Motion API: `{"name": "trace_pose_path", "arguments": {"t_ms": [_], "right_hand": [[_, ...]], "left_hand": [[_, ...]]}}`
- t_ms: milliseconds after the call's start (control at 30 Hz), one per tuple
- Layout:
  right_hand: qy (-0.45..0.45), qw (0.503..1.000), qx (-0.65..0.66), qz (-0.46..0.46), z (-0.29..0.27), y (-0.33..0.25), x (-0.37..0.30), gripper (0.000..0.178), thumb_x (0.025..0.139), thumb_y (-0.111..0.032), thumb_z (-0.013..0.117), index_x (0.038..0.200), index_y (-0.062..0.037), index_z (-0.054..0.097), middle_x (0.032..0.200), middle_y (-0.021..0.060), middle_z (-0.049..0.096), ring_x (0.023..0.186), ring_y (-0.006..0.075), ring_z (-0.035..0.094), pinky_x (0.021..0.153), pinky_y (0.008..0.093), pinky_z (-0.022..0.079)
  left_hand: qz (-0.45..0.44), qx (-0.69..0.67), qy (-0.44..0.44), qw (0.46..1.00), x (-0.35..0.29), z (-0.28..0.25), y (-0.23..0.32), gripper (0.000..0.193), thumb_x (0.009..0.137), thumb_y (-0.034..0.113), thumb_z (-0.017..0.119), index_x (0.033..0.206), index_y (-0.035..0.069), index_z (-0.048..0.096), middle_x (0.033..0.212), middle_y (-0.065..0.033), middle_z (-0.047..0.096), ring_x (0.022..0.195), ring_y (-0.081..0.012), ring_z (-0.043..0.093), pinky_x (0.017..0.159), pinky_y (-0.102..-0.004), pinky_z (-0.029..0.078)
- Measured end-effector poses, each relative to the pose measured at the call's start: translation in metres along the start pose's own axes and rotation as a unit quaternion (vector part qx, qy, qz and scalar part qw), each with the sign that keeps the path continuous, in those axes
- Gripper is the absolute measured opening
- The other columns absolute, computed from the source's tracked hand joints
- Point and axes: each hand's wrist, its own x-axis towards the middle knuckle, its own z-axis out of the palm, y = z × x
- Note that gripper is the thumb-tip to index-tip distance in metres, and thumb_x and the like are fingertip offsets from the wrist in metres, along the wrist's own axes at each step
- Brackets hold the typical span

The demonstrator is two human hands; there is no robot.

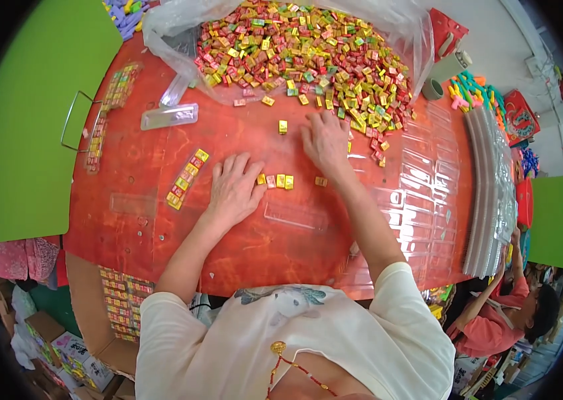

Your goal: Placing small colorful square toy parts into a transparent plastic mold or tray.

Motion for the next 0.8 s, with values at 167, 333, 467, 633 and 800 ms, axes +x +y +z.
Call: {"name": "trace_pose_path", "arguments": {"t_ms": [167,333,467,633,800], "right_hand": [[0.009,0.999,-0.035,0.017,0.032,0.022,0.057,0.029,0.087,-0.027,0.065,0.113,-0.0121,0.064,0.1,0.01,0.06,0.096,0.0275,0.061,0.083,0.0465,0.042],[0.006,0.997,-0.065,-0.039,0.054,0.02,0.067,0.019,0.084,-0.024,0.063,0.096,-0.0096,0.066,0.097,0.0102,0.059,0.093,0.0276,0.061,0.079,0.0445,0.041],[0.07,0.988,-0.061,-0.12,0.061,0.017,0.054,0.011,0.085,-0.018,0.06,0.089,-0.0105,0.066,0.093,0.0081,0.059,0.095,0.0264,0.059,0.081,0.0433,0.041],[-0.02,0.996,-0.011,-0.09,0.025,0.016,0.026,0.014,0.089,-0.026,0.066,0.087,-0.013,0.069,0.089,0.0059,0.06,0.092,0.0242,0.06,0.083,0.0423,0.041],[-0.049,0.992,0.109,-0.037,0.002,-0.011,-0.015,0.015,0.09,-0.026,0.066,0.092,-0.0116,0.071,0.088,0.007,0.06,0.088,0.0259,0.06,0.081,0.0433,0.039]], "left_hand": [[-0.001,-0.005,0.041,0.999,0.031,-0.001,-0.007,0.04,0.086,0.019,0.067,0.123,0.009,0.059,0.126,-0.0142,0.053,0.117,-0.0339,0.051,0.093,-0.0487,0.042],[0.017,-0.029,0.119,0.992,0.097,0.004,-0.029,0.034,0.088,0.014,0.065,0.121,0.007,0.059,0.116,-0.0159,0.056,0.107,-0.0368,0.056,0.087,-0.0485,0.048],[0.021,-0.018,0.135,0.99,0.147,0.023,-0.068,0.027,0.089,0.013,0.063,0.115,0.006,0.06,0.108,-0.018,0.057,0.103,-0.0394,0.058,0.084,-0.0491,0.05],[0.0,-0.054,0.071,0.996,0.141,0.011,-0.048,0.032,0.091,0.016,0.061,0.121,0.007,0.061,0.106,-0.0193,0.059,0.104,-0.0396,0.06,0.087,-0.0494,0.051],[0.039,-0.064,0.002,0.997,0.064,-0.003,-0.027,0.035,0.089,0.019,0.065,0.121,0.007,0.059,0.111,-0.0166,0.059,0.104,-0.0387,0.058,0.088,-0.0479,0.05]]}}
